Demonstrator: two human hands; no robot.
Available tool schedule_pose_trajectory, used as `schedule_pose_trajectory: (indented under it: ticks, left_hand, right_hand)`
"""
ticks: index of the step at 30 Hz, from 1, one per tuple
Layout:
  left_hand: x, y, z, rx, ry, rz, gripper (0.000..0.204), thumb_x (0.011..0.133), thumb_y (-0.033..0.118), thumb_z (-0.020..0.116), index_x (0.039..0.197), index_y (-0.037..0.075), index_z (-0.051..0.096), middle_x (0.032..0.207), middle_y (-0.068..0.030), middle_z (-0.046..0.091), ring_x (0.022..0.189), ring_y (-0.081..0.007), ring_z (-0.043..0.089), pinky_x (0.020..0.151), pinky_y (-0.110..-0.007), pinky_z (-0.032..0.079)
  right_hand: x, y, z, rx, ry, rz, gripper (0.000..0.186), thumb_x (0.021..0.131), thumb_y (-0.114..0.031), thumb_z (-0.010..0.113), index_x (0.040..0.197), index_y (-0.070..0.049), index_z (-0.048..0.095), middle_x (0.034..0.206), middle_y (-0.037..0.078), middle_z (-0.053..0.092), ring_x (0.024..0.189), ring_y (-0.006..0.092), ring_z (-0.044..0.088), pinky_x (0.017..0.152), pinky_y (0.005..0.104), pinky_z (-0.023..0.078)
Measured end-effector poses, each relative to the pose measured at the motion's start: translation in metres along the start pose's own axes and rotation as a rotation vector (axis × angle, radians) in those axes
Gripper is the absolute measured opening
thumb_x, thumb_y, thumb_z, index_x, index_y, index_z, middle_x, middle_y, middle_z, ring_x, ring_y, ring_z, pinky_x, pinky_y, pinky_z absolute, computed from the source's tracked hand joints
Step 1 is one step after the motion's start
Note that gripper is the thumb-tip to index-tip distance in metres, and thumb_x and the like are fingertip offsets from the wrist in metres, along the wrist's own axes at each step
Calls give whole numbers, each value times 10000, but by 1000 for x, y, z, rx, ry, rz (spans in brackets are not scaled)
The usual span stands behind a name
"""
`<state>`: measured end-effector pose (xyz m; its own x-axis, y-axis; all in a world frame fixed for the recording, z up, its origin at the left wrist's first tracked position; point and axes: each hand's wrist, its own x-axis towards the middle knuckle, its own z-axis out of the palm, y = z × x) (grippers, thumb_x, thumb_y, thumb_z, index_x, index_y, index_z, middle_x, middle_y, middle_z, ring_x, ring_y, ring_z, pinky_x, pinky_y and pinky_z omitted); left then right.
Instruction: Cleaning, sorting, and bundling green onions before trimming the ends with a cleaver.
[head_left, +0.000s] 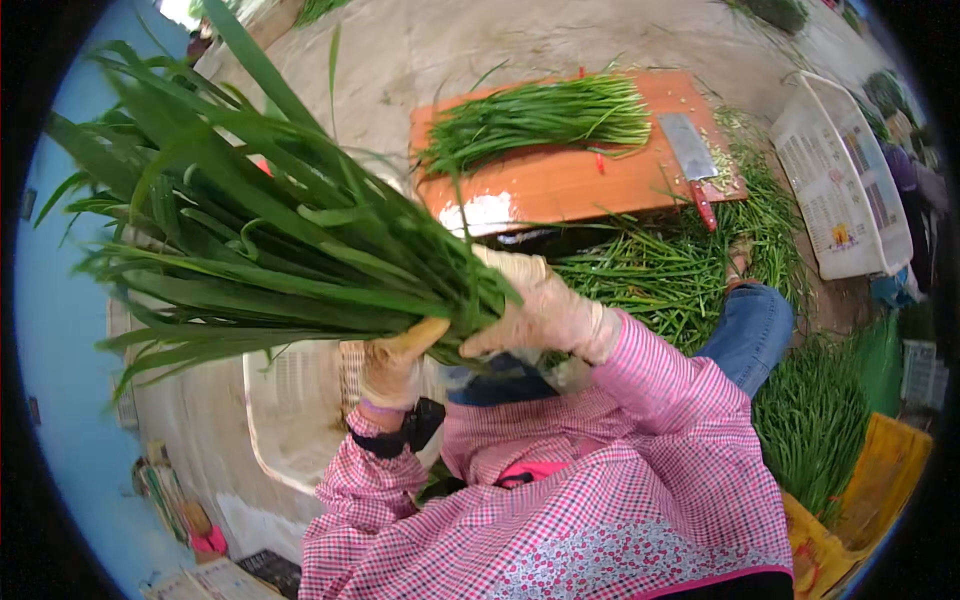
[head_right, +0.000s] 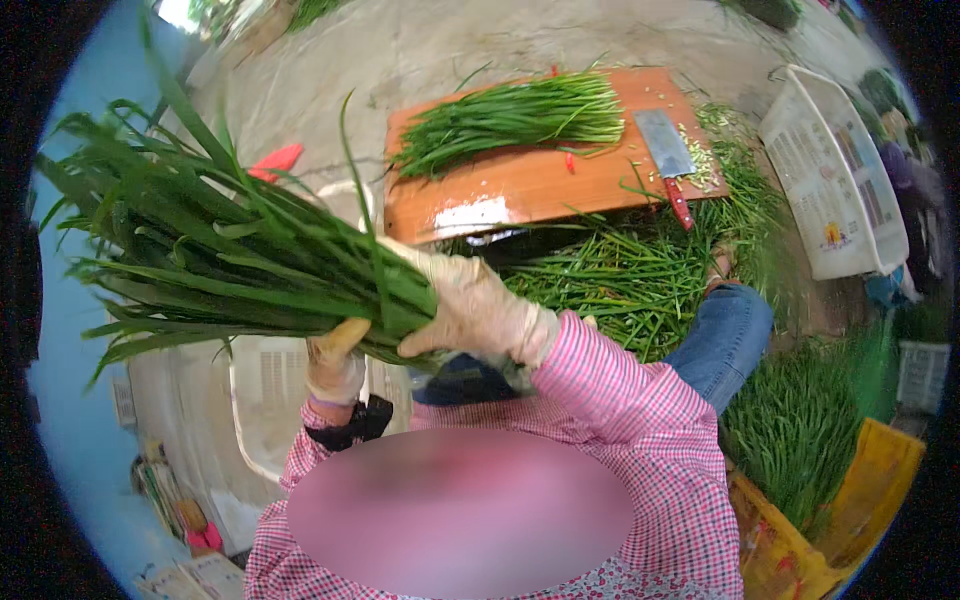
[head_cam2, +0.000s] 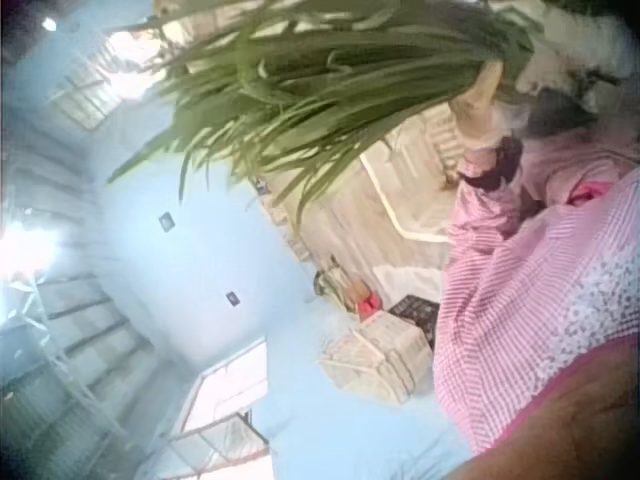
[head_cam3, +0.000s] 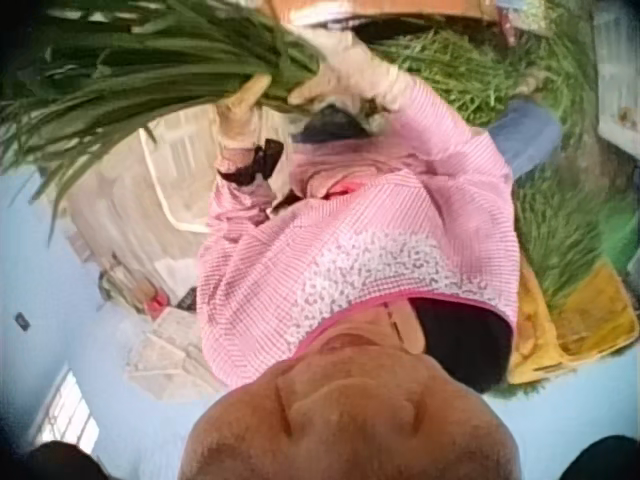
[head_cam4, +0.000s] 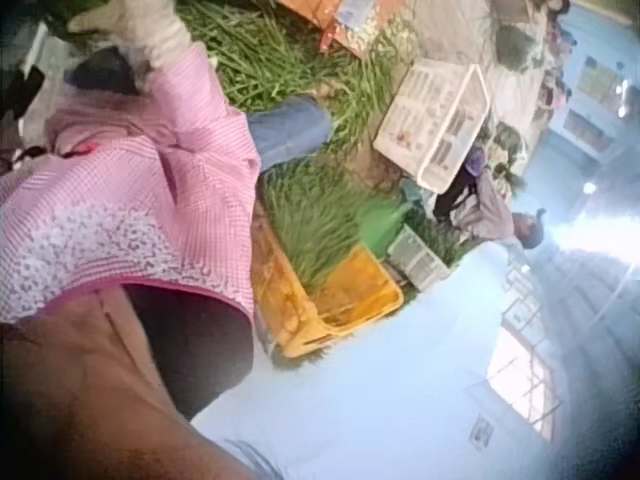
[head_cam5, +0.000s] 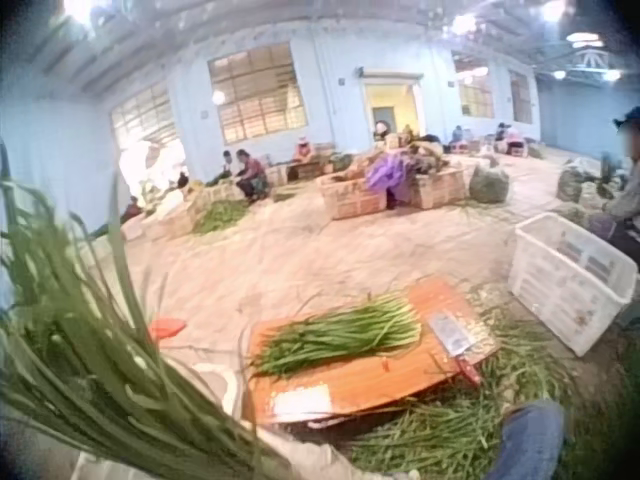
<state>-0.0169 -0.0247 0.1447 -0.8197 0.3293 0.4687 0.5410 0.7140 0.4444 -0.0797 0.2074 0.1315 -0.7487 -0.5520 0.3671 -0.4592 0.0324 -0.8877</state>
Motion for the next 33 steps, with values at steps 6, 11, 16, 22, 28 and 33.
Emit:
schedule_pose_trajectory:
  ticks: [6,11,16,22,28,33]
  left_hand:
    - [94,-79,40,50,75,227,368,821,34,701,1140,197,784,1210,-58,733,1113,-279,686,986,-440,521]
    - [95,-174,104,-225,-7,20,551,820,184,824,1344,217,654,1314,-37,686,1167,-255,658,1032,-411,501]
    - [96,-202,166,-111,-15,-75,584,786,129,868,1308,38,621,1274,-109,673,1111,-240,647,986,-387,534]
    - [102,-177,140,-881,121,-396,586,833,162,809,1335,-27,574,1290,-134,645,1141,-249,639,990,-409,547]
    - [139,-153,118,-893,184,-444,506,1051,336,522,1448,24,488,1386,-110,589,1222,-263,600,1056,-427,500]
    - [168,-124,89,-1441,194,-743,563,1069,434,503,1487,59,464,1450,-111,566,1276,-256,580,1122,-434,456]
  right_hand:
    - [68,31,-61,8,44,-103,1122,630,-96,944,1575,-61,342,1462,168,563,1368,260,525,1136,360,417]
    - [92,93,-87,36,43,-57,1159,647,-9,909,1608,-76,265,1474,131,560,1318,216,541,1139,347,423]
    - [91,170,-81,190,39,183,1084,661,43,872,1586,-95,324,1378,75,634,1231,143,574,1098,326,463]
    - [94,166,-85,175,-74,131,788,699,-52,888,1398,-26,524,1289,104,665,1225,200,596,1052,347,475]
    - [133,121,-79,610,-151,204,872,645,-157,933,1397,-22,511,1239,75,679,1206,197,597,1041,338,470]
    - [131,103,-71,604,-246,298,416,808,-185,817,1182,-43,703,1094,59,726,1009,160,664,869,322,539]
